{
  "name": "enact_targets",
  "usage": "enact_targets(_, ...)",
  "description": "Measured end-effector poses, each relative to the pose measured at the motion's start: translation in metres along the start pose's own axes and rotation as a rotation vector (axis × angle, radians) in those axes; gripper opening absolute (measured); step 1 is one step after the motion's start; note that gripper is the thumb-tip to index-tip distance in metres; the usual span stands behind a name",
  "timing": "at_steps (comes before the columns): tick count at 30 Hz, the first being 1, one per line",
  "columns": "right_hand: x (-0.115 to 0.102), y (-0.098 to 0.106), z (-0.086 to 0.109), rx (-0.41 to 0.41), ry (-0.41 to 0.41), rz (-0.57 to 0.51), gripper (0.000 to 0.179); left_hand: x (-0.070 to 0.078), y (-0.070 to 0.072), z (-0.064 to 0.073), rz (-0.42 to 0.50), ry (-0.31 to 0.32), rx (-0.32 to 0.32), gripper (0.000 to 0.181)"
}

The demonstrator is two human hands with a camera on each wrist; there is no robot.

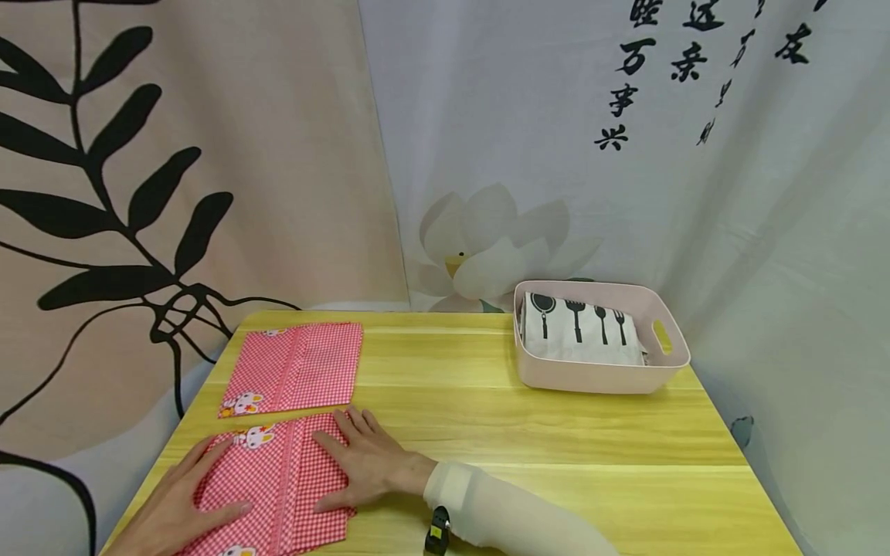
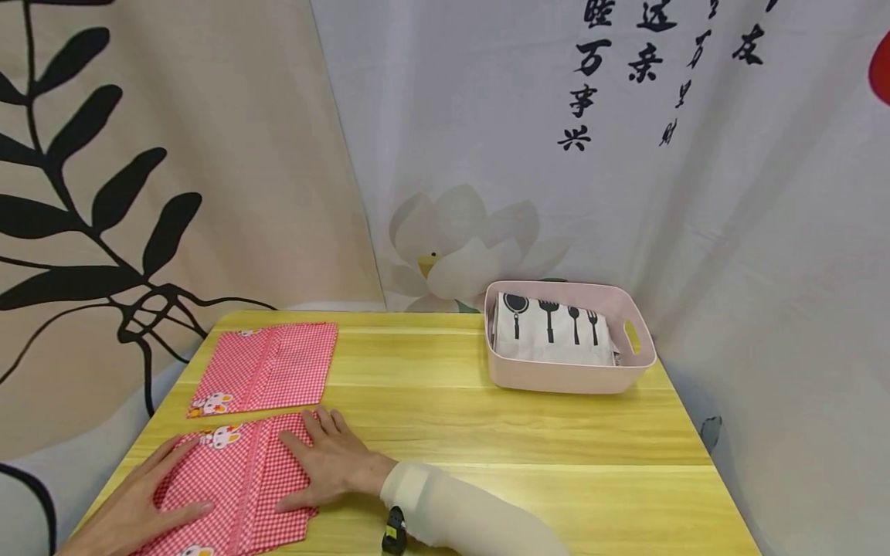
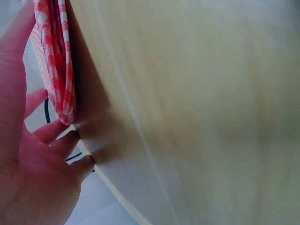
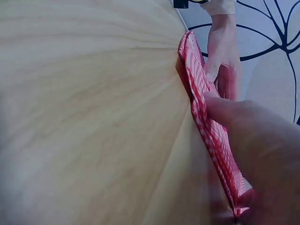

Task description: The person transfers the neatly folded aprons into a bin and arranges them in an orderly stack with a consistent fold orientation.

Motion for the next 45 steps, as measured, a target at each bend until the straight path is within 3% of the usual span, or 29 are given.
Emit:
enact_targets(16, -0.002, 0.002, 0.004, 0.046, 0.02, -0.054, 0.104, 0.011, 0.003, 0.002, 0.035, -0.07, 0.076, 0.138)
enact_targets(23, -0.003, 0.008, 0.009, 0.103, 0.019, 0.008, 0.104, 0.023, 0.0, 0.003, 0.026, -0.171, 0.138, 0.133)
enact_targets(32, 0.005, 0.011, 0.023, 0.114, -0.021, -0.031, 0.101, 0.042, -0.008, 0.004, 0.025, -0.158, 0.141, 0.131)
enact_targets(40, 0.022, 0.01, 0.034, 0.157, 0.009, -0.124, 0.096, 0.063, -0.016, 0.001, 0.079, -0.2, 0.141, 0.126)
enact_targets(45, 0.036, 0.012, 0.042, 0.166, 0.055, -0.272, 0.084, 0.077, -0.022, -0.001, 0.128, -0.258, 0.126, 0.118)
Point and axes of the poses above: each hand's wrist, its own z-axis away from the middle knuckle, its own y-axis out of the back of the hand, x = y × z, the point moved 2 cm from there along -z, towards the middle knuckle, and after that the axes turned 14 degrees about z, right-handed, at the moved point
